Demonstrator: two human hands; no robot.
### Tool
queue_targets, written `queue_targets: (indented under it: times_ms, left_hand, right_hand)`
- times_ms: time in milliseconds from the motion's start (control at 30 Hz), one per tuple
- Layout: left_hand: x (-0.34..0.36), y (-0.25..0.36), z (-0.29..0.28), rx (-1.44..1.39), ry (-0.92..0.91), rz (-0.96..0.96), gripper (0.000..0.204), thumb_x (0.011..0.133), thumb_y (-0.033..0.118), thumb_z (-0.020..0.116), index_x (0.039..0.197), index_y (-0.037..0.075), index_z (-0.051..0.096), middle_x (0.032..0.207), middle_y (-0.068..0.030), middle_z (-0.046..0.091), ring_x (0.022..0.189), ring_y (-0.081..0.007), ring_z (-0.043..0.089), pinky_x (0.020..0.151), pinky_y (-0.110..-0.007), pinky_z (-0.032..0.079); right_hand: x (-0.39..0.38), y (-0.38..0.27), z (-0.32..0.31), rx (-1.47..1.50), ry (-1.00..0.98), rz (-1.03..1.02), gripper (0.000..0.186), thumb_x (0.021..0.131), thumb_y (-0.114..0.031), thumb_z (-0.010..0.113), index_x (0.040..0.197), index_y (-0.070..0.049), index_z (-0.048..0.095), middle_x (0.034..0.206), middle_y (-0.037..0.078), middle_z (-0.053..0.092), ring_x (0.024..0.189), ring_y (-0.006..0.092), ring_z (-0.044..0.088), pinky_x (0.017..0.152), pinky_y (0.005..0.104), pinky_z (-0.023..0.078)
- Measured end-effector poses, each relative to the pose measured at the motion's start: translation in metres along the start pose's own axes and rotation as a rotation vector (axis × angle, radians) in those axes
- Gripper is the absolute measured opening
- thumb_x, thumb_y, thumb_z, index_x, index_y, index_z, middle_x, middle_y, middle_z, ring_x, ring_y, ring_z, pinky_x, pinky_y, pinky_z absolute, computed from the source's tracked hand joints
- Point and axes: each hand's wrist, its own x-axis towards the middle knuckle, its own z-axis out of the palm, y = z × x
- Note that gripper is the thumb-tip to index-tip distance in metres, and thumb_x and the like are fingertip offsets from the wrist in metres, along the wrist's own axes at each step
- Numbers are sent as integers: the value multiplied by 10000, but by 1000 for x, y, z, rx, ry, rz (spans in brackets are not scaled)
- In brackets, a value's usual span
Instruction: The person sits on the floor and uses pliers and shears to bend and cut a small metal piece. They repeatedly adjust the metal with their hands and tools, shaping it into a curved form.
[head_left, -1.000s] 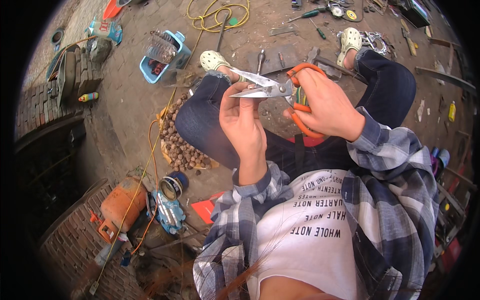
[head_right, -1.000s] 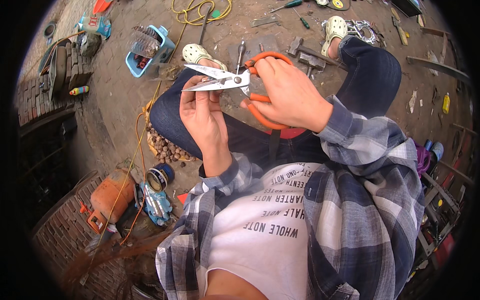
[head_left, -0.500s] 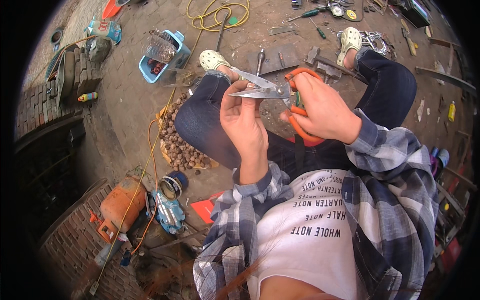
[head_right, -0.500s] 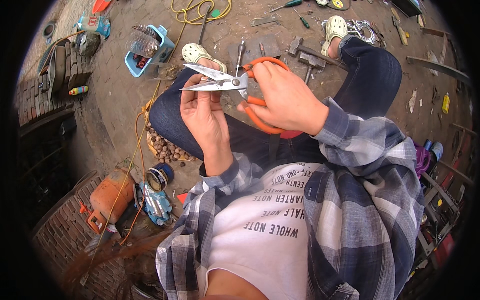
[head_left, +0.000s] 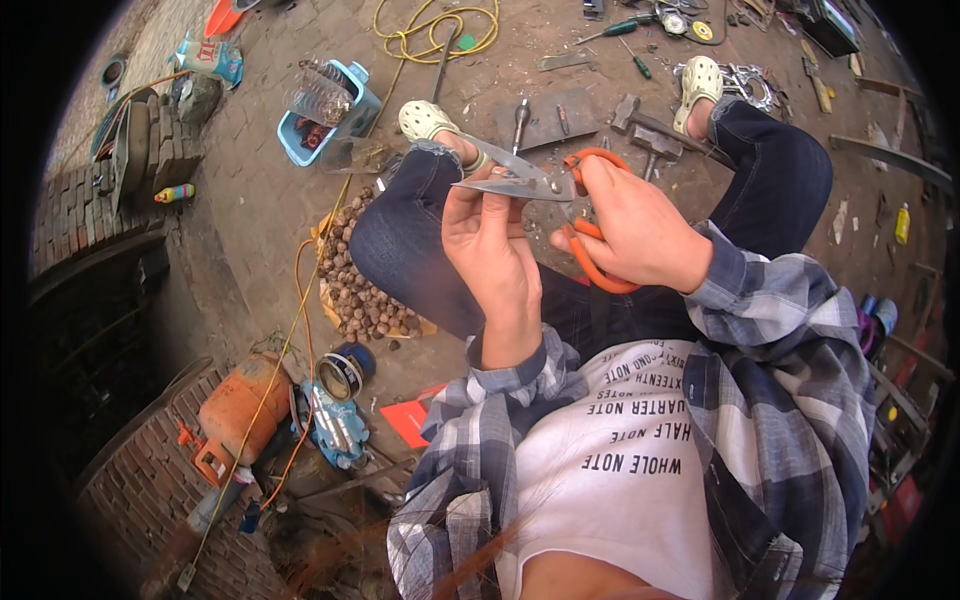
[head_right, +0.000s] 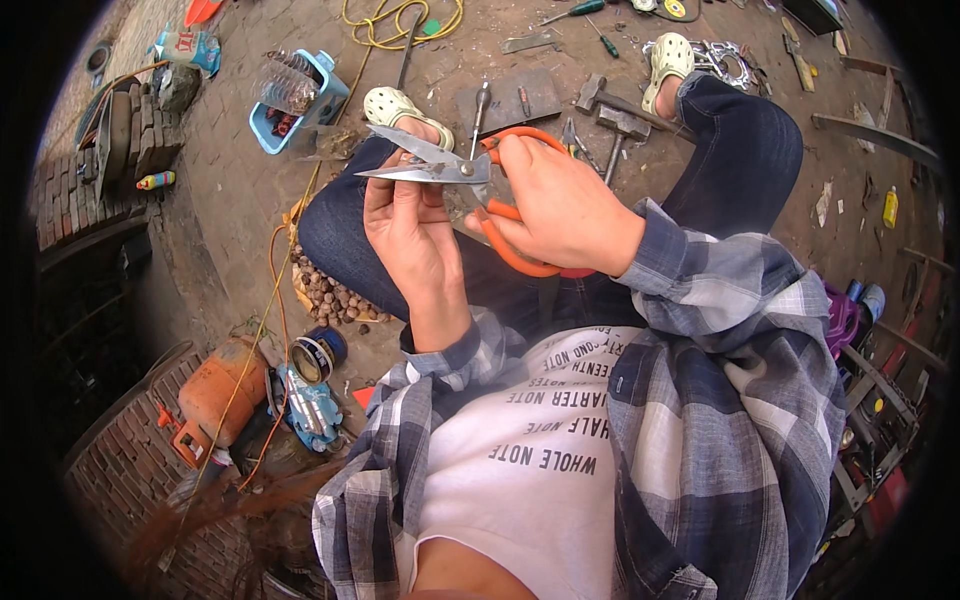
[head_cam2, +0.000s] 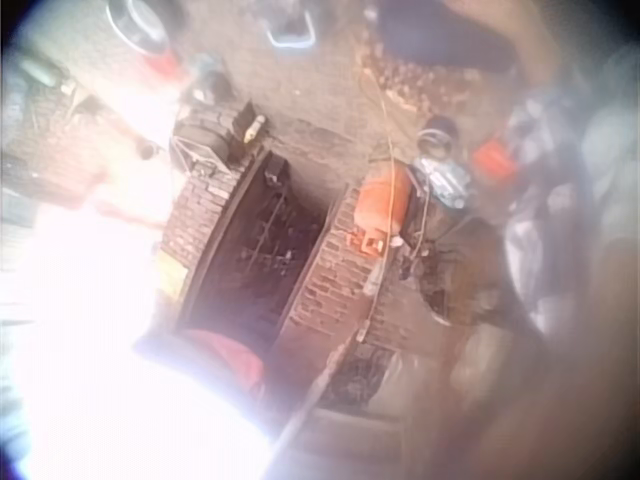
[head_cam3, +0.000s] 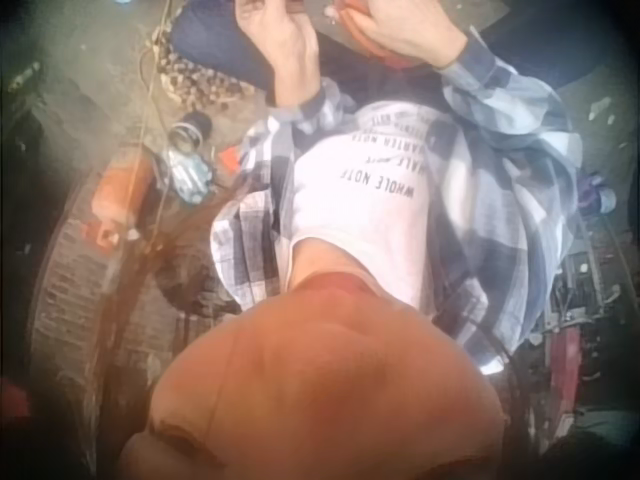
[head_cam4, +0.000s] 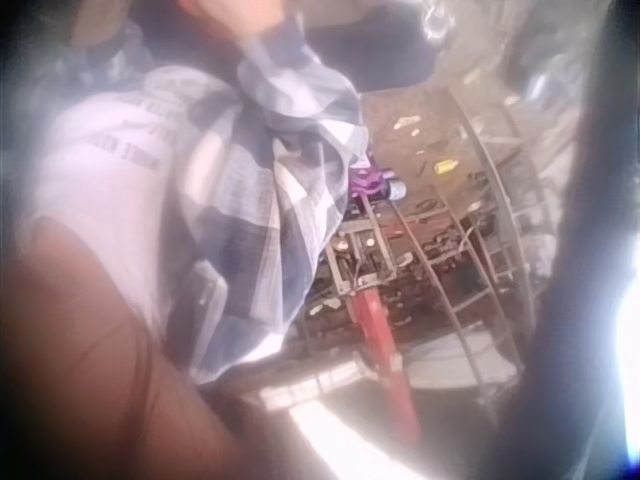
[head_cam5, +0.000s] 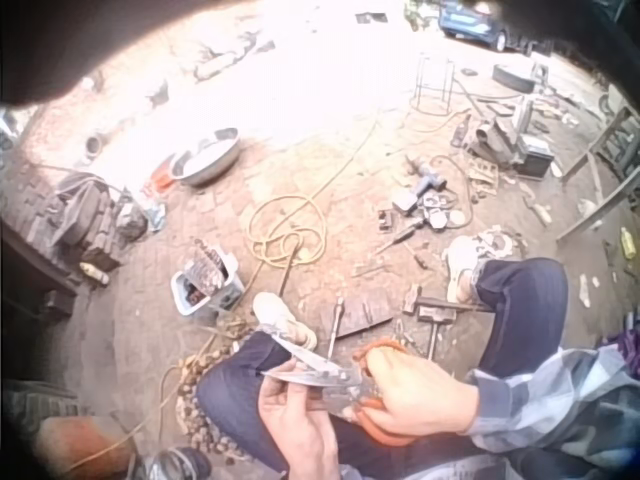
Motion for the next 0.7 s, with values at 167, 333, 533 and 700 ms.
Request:
queue_targets:
  times_ms: [167,333,533,700]
  left_hand:
    - [0,-2,-2,-35,-10,-19,158,910,41,565,1054,-2,616,1048,-108,647,936,-170,638,824,-276,548]
    - [1,-5,-8,-65,20,-62,159,912,44,561,1053,-6,615,1048,-108,646,938,-173,639,835,-276,548]
    - [2,-12,-13,-56,62,-74,159,906,29,564,1052,-10,614,1044,-101,646,924,-167,640,819,-271,547]
    - [-1,-9,-5,-37,89,-36,146,884,1,595,1021,-43,577,968,-102,632,873,-176,634,788,-306,545]
  right_hand:
    - [0,-3,4,-78,0,60,539,792,-346,698,1037,48,424,855,223,599,768,399,615,640,435,498]
    - [1,1,5,-157,-35,80,513,794,-325,691,1017,58,432,836,228,612,742,377,628,626,421,509]
    - [1,9,10,-175,-56,72,491,785,-308,698,999,52,443,820,222,616,744,372,629,629,416,511]
    - [6,9,4,-138,15,31,545,749,-328,737,1021,39,439,849,190,592,806,382,600,668,421,479]
